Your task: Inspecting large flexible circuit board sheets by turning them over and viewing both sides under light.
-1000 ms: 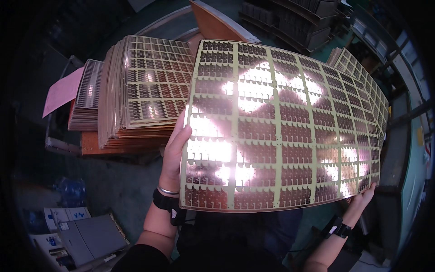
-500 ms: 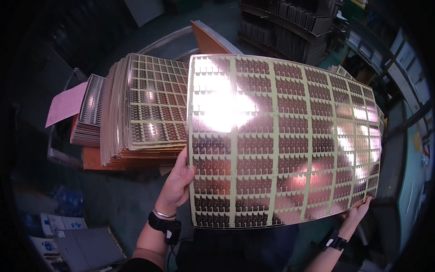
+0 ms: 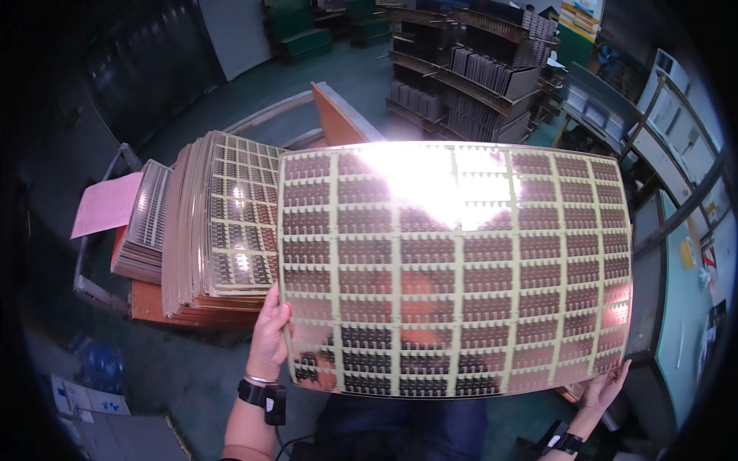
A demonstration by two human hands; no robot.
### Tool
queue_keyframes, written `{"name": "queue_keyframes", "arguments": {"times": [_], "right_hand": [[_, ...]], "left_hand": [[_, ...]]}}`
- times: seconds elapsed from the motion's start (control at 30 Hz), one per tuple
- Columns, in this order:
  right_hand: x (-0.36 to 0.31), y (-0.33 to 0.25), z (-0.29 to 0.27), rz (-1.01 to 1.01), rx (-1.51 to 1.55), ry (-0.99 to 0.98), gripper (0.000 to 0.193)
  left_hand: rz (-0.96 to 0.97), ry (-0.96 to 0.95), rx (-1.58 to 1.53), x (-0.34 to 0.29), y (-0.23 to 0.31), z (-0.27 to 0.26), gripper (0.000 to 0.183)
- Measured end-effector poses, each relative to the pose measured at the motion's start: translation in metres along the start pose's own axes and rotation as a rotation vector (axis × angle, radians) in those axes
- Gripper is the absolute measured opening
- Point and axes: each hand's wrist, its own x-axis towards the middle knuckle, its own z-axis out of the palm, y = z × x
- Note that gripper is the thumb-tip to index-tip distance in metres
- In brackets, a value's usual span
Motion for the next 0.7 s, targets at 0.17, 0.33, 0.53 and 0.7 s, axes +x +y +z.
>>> {"name": "queue_keyframes", "arguments": {"times": [0.17,0.33,0.53,0.7], "right_hand": [[-0.008,-0.029,0.028,0.230,-0.268,-0.065,0.039],[-0.016,-0.024,0.025,0.200,-0.630,-0.085,0.037],[-0.034,0.026,0.002,0.214,-0.200,0.001,0.041],[-0.052,0.069,0.016,0.173,0.026,0.088,0.034]], "left_hand": [[0.039,0.071,0.137,0.019,0.017,-0.004,0.050],[0.029,0.024,0.270,0.047,0.031,0.005,0.045],[0.151,0.021,0.416,0.093,0.053,0.033,0.043],[0.438,0.033,0.538,0.089,0.050,0.075,0.040]]}}
